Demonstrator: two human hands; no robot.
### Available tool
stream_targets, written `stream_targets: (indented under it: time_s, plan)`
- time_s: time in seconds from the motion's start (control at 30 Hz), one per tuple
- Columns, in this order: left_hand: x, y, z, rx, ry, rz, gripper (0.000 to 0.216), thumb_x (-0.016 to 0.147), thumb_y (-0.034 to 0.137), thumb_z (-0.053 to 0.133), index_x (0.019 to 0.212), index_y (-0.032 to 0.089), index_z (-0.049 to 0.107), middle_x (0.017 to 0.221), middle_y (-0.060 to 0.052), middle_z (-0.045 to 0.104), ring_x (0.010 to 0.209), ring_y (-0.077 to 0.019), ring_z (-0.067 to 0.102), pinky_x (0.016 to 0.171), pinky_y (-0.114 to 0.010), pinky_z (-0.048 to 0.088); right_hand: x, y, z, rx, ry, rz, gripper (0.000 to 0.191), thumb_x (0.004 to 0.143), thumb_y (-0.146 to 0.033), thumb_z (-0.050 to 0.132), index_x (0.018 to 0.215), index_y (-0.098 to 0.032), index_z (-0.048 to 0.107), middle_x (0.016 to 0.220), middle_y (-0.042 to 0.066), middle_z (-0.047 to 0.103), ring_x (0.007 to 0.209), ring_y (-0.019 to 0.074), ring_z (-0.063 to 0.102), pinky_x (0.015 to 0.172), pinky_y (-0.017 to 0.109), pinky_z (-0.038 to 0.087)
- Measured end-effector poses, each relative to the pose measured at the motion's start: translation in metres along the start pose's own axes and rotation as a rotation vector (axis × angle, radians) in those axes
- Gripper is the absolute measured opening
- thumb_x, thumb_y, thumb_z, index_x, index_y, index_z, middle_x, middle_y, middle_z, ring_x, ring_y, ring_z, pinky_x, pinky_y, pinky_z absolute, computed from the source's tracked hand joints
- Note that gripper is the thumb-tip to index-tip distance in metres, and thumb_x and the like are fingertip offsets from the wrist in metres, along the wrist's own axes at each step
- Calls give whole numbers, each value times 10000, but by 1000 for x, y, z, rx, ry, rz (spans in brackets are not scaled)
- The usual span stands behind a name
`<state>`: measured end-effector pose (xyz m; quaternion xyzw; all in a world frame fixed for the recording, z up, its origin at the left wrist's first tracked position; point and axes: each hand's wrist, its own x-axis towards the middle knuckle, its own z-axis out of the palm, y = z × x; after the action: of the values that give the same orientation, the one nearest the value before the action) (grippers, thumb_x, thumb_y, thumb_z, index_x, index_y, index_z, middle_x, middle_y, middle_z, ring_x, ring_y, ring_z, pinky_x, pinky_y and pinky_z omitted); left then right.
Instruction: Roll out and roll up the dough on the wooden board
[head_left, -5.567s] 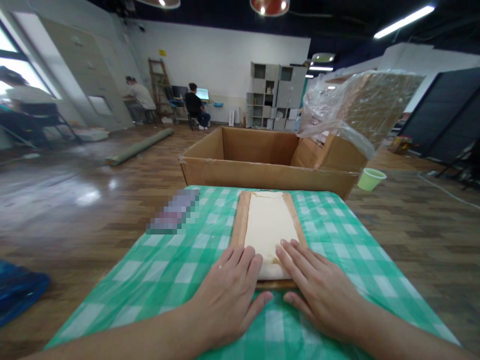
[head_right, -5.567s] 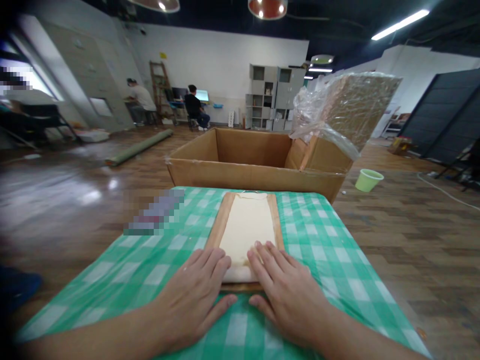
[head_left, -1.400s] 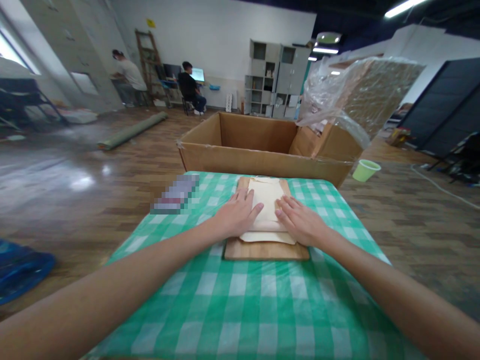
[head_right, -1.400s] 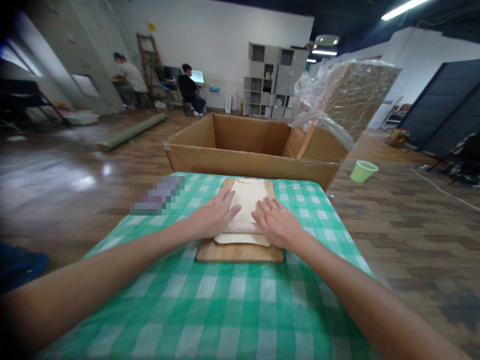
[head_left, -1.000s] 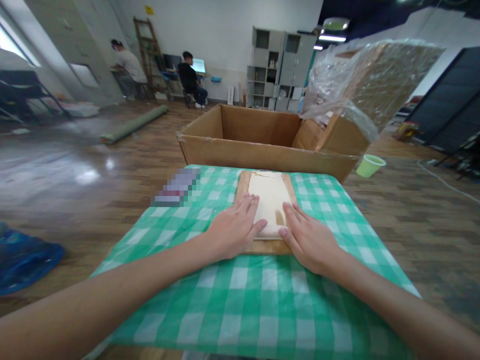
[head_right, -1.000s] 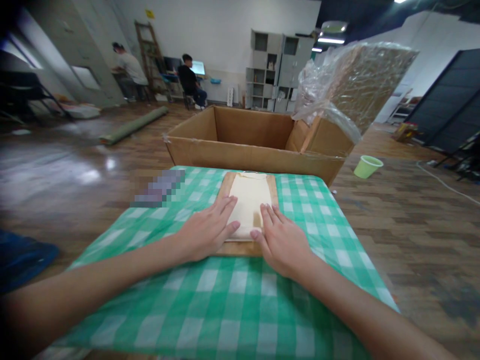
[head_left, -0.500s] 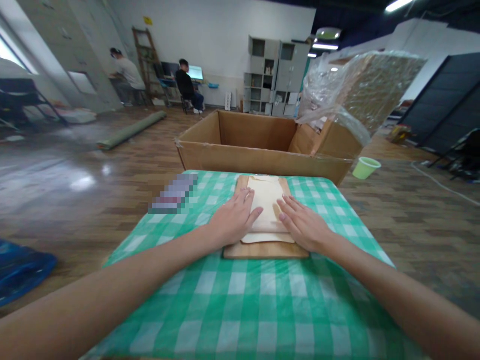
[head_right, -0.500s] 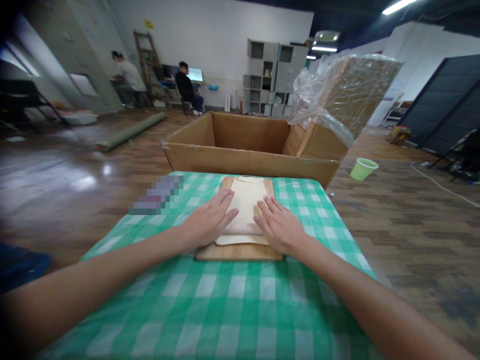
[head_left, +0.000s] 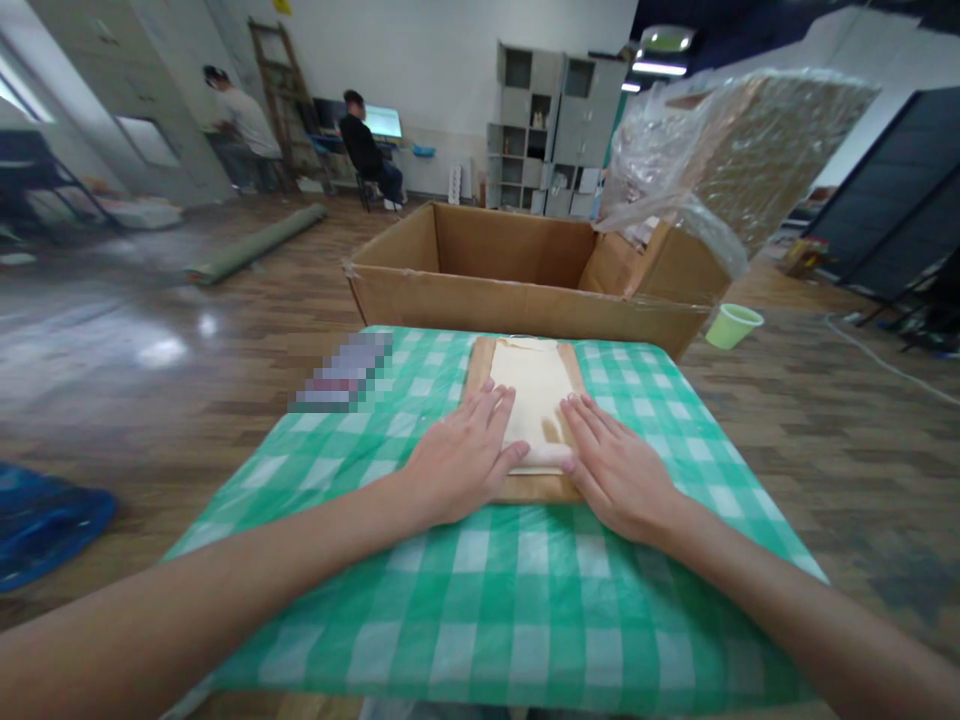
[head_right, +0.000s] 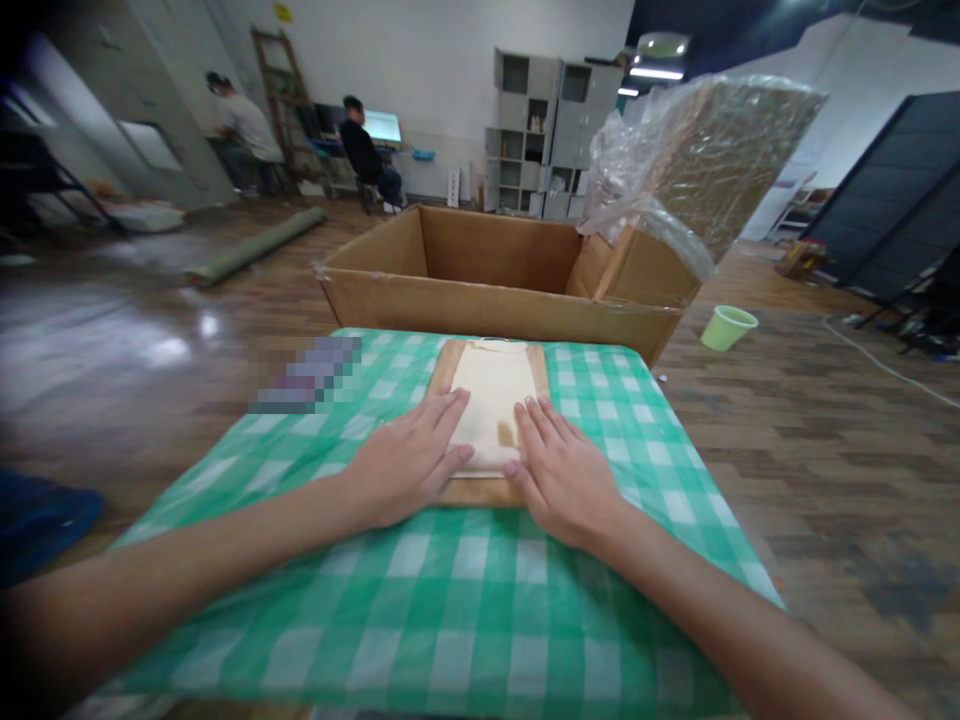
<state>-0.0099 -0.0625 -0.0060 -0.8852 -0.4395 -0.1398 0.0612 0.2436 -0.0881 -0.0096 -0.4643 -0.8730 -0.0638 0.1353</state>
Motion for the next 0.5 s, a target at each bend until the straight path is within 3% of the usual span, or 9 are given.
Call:
stream_targets:
  time_s: [0.13, 0.23, 0.37, 0.5]
  plan:
    - [-14, 5, -2, 12, 33, 53, 668, 1076, 487, 302, 1577, 44, 314, 1642, -201, 356, 1561, -299, 264, 1253, -446, 294, -17, -10, -4, -28, 6, -63, 726, 1069, -520, 350, 1618, -51, 275, 1675, 194, 258, 1571, 336, 174, 1240, 559, 300]
    - [-11, 1, 1, 0, 41, 49, 668, 1078, 489, 297, 1580, 49, 315, 1636, -204, 366, 1555, -302, 280, 1245, -442, 307, -15, -7, -5, -17, -20, -59, 738, 1063, -549, 347, 1619, -67, 287, 1673, 190, 259, 1565, 331, 206, 1238, 559, 303]
    - [21, -19, 11, -24, 7, -24, 693, 1078, 533, 248, 1571, 53, 328, 1628, -207, 380, 1539, -311, 318, 1225, -442, 324, 19, 17, 2, 47, -82, 7, 673, 1089, -511, 216, 1582, -89, 395, 1625, 160, 384, 1531, 299, 317, 1240, 515, 327]
    - [67, -50, 24, -41, -99, -26, 628, 1095, 476, 203, 1536, 64, 377, 1619, -215, 389, 1529, -313, 337, 1204, -458, 328, 68, 50, 14, 27, -83, -36, 646, 1091, -494, 176, 1547, -141, 468, 1604, 111, 443, 1557, 295, 246, 1274, 558, 227]
